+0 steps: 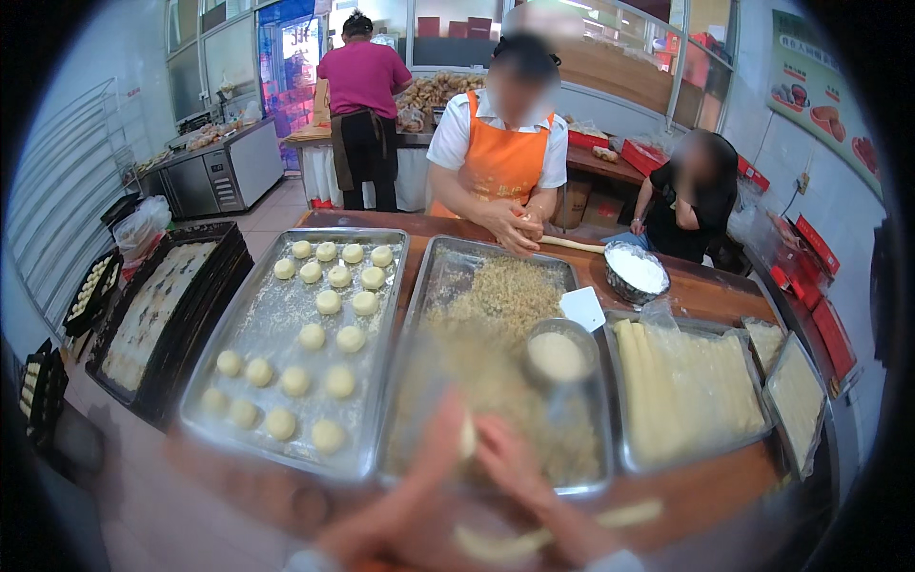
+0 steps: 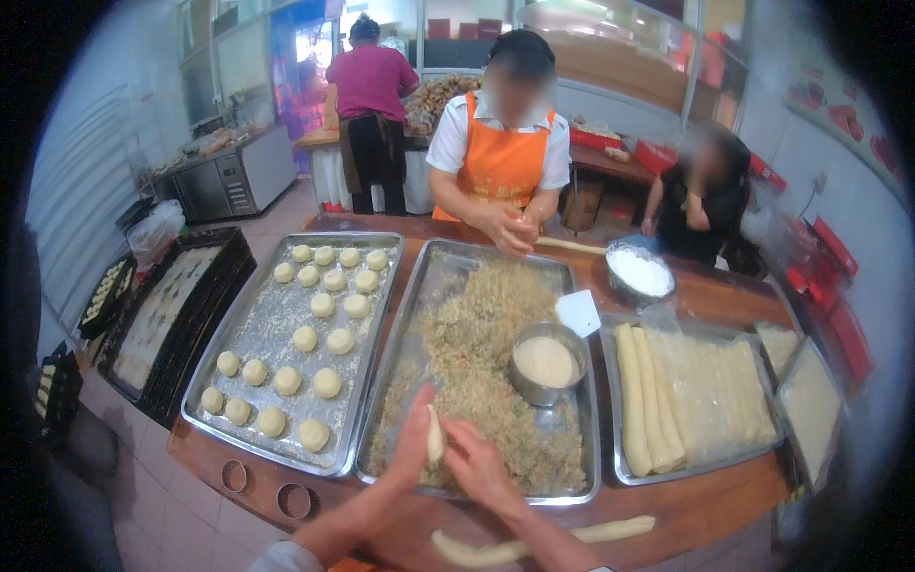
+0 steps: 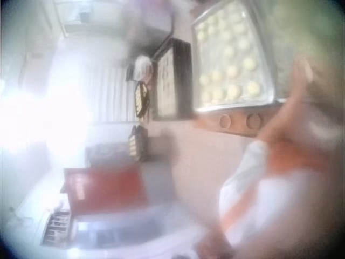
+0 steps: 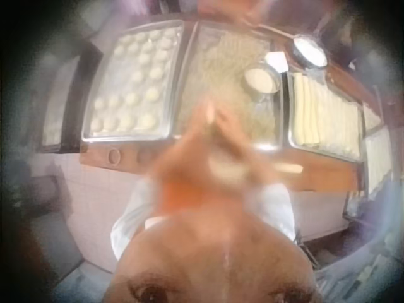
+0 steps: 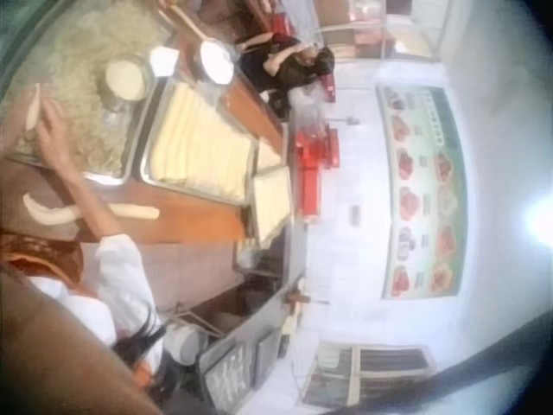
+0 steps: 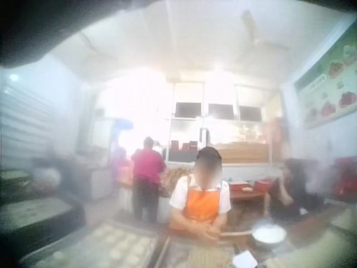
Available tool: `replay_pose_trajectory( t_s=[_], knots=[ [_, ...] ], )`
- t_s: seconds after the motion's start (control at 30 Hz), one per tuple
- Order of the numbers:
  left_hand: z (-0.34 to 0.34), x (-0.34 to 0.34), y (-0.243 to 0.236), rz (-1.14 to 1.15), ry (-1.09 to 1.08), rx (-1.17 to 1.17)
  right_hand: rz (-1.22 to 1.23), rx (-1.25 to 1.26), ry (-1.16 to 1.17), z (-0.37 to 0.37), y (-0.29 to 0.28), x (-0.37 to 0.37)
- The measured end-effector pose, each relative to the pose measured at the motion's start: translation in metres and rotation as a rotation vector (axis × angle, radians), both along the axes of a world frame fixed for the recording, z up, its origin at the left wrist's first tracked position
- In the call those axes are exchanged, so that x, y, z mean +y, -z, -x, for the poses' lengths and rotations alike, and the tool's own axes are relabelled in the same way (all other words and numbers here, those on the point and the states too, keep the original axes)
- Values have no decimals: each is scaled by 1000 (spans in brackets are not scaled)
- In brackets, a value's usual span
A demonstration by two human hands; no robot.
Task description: The person prepares dough by filling it with a mixture from a tray and shaping it into balls, which are then placed onto a baking sheet.
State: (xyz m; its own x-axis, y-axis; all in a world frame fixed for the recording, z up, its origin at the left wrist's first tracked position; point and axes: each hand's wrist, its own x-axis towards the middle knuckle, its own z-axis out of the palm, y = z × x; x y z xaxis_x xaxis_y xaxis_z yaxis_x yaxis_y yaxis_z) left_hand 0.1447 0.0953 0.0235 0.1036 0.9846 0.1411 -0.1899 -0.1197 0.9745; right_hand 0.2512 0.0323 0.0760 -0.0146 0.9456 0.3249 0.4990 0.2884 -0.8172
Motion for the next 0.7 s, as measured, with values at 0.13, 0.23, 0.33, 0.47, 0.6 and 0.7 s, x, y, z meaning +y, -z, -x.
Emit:
replay_pose_trajectory(
  t_s=[0.13, 0.23, 0.33, 0.47, 0.6, 0.7],
  knots=[
    [-2, -5, -8, 42, -114, 87, 64, 265, 157, 14, 14, -7],
    [-1, -10, -12, -51, -101, 68, -142, 1, 145, 18, 11, -7],
    [-2, -6, -9, -161, -184, 148, -179, -15, 124, 22, 7, -3],
    [-2, -1, -12, -199, -263, 62, -273, -112, 143, 25, 1, -1],
    [4, -3, 21, -59, -157, 33, -380, -228, 157, 34, 11, -8],
    [3, -14, -3, 59, -121, 6, -245, -83, 73, 18, 20, 0]
  ],
)
